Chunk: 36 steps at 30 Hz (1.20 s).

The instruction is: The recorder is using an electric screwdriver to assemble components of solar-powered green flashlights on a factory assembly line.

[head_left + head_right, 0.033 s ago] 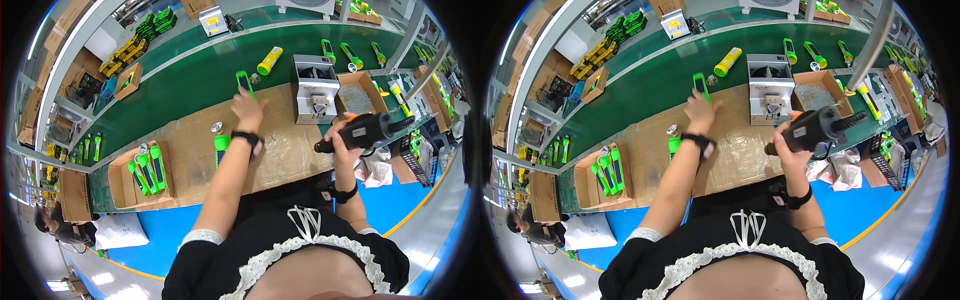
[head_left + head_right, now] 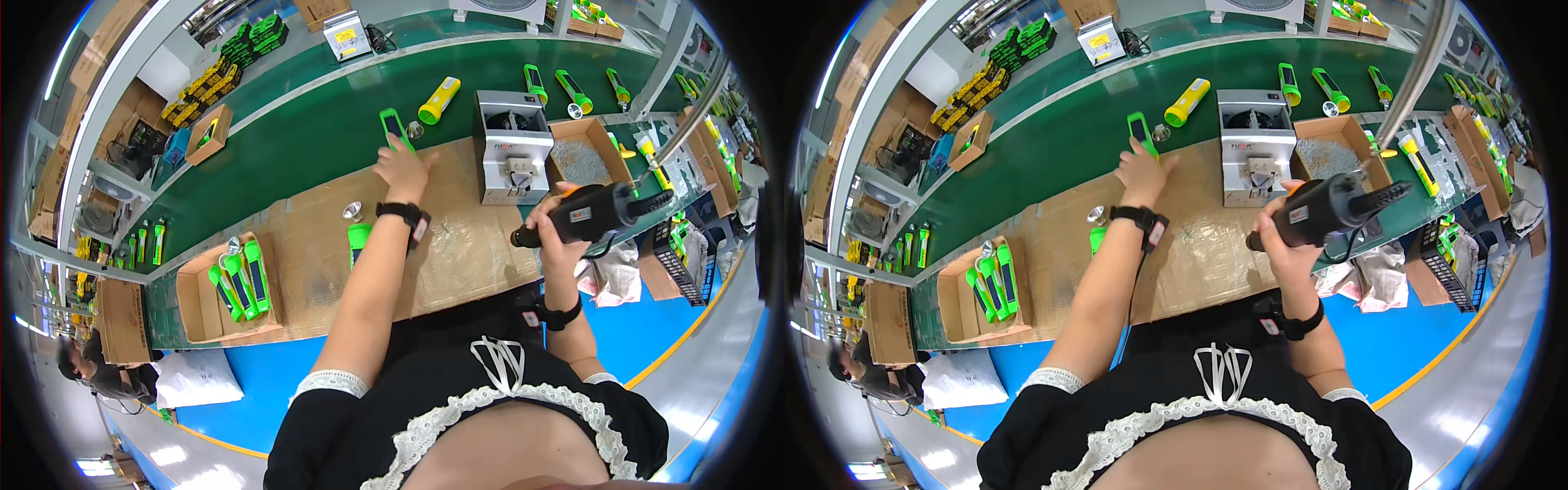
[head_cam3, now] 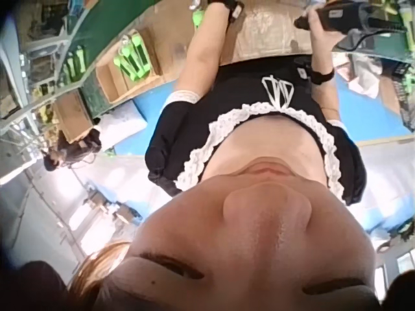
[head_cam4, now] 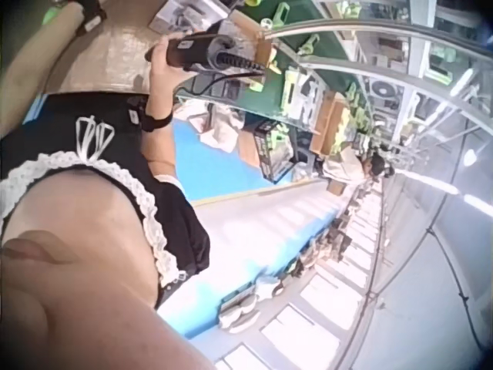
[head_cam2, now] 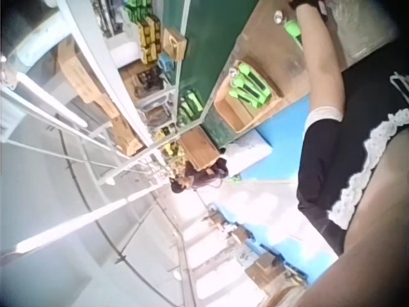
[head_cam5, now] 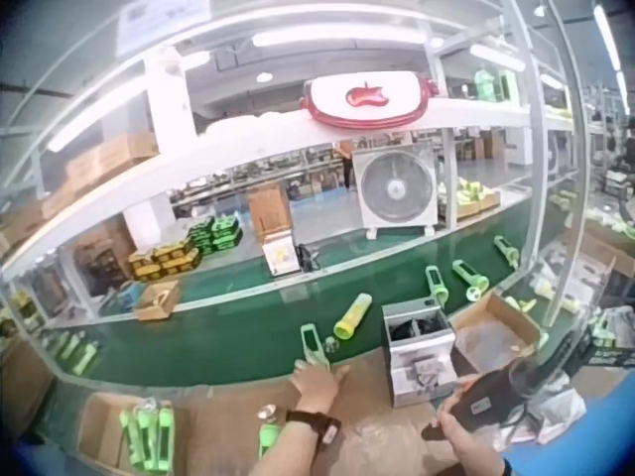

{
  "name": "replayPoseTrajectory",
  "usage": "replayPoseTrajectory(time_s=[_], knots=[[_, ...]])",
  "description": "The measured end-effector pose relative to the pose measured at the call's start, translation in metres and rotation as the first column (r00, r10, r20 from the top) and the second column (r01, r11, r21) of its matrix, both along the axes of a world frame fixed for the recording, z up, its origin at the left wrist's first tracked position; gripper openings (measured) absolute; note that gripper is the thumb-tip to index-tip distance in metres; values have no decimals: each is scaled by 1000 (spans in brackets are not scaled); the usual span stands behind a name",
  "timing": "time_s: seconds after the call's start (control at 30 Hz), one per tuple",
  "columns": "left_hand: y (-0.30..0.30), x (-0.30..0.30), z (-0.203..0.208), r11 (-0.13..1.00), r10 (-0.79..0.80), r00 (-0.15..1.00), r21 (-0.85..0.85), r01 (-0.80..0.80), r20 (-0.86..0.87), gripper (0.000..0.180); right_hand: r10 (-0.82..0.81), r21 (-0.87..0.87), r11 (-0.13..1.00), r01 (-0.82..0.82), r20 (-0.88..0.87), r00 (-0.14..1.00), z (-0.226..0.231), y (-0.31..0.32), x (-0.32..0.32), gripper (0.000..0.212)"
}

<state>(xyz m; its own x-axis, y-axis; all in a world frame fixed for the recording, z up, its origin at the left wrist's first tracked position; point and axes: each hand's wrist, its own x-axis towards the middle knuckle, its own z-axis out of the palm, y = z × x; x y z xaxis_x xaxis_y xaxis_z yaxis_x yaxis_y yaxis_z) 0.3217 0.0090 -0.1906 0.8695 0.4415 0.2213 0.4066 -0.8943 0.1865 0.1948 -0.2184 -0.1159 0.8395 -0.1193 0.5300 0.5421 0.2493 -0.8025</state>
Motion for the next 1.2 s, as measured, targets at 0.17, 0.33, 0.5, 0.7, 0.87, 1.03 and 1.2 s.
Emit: replayPoseTrajectory(time_s=[0.17,0.33,0.5,0.7,0.87,1.03,1.2], knots=[[-5,-14,42,993,-110,994,-55,109,-22,59,-45,69,997,39,94,995,-2,-11,52,47],[27,-135,15,999,26,992,30,-22,-126,44,-55,127,991,36,148,987,7,-23,94,45],[23,-201,24,975,-50,975,-223,1,-216,48,18,50,998,-24,124,992,4,-20,106,46],[0,-216,27,879,-249,946,-459,129,-210,60,48,-250,968,-29,70,996,21,-13,108,39],[-18,-209,19,963,-263,963,-83,257,-65,63,269,-45,961,-273,-92,959,19,-16,82,41],[-27,-197,9,911,-406,901,-11,413,154,54,341,46,935,-351,142,929,-11,-19,29,45],[-55,-181,-2,775,-592,770,-96,625,239,56,294,24,955,-297,89,952,-20,-11,2,45]])
